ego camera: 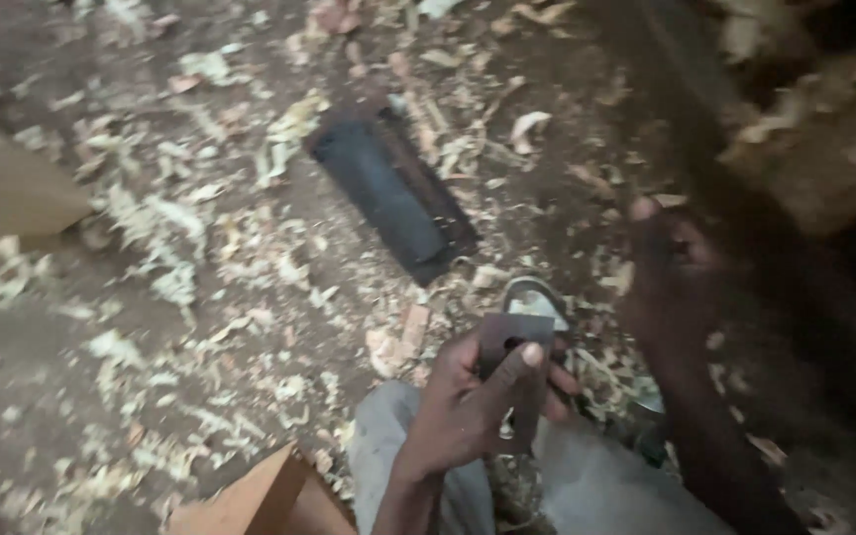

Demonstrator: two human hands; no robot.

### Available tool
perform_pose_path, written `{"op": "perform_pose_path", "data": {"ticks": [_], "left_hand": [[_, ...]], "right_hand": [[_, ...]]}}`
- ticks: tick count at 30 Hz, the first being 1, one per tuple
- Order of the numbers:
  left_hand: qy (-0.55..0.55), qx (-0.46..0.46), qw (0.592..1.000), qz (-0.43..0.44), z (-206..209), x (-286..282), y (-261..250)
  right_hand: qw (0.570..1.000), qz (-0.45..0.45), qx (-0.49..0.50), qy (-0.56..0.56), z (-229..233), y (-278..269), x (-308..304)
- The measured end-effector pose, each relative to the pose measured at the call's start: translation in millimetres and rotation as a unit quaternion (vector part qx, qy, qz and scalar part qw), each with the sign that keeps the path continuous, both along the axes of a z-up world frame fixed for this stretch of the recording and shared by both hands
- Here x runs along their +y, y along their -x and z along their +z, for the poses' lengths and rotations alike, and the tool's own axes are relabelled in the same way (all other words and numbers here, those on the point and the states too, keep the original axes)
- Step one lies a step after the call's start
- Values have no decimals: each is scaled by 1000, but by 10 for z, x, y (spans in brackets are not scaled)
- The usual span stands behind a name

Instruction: Sharpening a metal plane blade on a sharpening stone placed on the floor

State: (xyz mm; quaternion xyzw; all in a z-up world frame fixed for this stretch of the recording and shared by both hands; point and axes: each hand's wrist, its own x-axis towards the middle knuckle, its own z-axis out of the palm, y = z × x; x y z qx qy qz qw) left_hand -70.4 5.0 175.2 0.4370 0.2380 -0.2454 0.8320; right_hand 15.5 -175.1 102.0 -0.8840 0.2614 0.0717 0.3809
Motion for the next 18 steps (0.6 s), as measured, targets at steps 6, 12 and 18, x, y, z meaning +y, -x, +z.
{"op": "perform_pose_path", "data": {"ticks": [6, 12, 18], "left_hand": [[-21, 25, 997, 67, 273, 93, -69], [-115, 89, 988, 59, 286, 67, -71], [-428, -33, 896, -113, -21, -179, -46]], "right_hand": [[997, -2, -5, -71, 166, 51, 90], [972, -78, -13, -223, 510, 36, 292], [935, 76, -160, -306, 465, 180, 431]]}}
